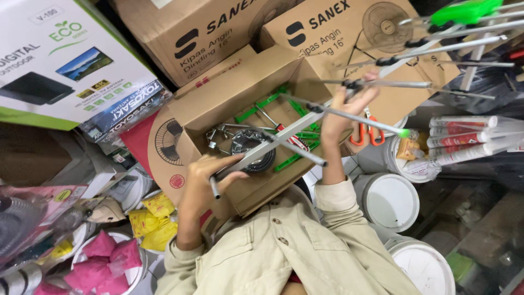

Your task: The person assembles a TV antenna by fitting metal rods into the central frame over a cardboard box.

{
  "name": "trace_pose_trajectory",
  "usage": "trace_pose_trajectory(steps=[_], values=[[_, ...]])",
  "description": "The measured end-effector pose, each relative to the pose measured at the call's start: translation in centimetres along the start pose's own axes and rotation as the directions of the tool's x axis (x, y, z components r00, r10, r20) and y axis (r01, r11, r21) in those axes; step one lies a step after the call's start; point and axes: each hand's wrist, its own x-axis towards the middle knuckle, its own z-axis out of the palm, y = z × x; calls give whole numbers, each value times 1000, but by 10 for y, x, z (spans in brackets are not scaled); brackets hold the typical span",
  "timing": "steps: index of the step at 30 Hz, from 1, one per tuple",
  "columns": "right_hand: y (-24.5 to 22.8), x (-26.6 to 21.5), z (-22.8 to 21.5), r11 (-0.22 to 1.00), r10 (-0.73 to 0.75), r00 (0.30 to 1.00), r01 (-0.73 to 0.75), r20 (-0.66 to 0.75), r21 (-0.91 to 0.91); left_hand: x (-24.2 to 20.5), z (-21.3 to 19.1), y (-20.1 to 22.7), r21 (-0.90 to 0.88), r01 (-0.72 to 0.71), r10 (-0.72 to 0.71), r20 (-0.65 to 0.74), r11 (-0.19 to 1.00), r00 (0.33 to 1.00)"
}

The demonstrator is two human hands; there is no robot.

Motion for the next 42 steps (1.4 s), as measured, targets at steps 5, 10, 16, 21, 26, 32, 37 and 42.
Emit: trace_pose_trajectory(steps=[5,10,16,21,26,32,37,42], values=[[-6,21,3,997,-73,997,72,26,25,23,4,7,-27,42,-42,9,999,999],[-6,12,-9,998,-68,996,68,59,-5,15,13,6,13,19,-18,-43,1000,999],[51,-35,-86,995,-51,996,57,-72,87,12,12,5,25,52,-51,-42,998,998],[98,-37,-102,586,431,526,454,733,-671,12,14,6,19,43,-42,-51,999,998],[142,-25,-47,699,378,147,602,914,-386,10,16,11,9,40,-39,-77,999,996],[169,-34,-7,520,495,58,780,867,-349,9,15,10,21,91,-90,-38,996,995],[172,-38,-15,489,468,95,801,879,-346,8,15,3,-24,100,-100,-7,995,995],[152,-33,-9,518,443,83,789,893,-330,8,10,-3,-91,-37,37,0,995,999]])
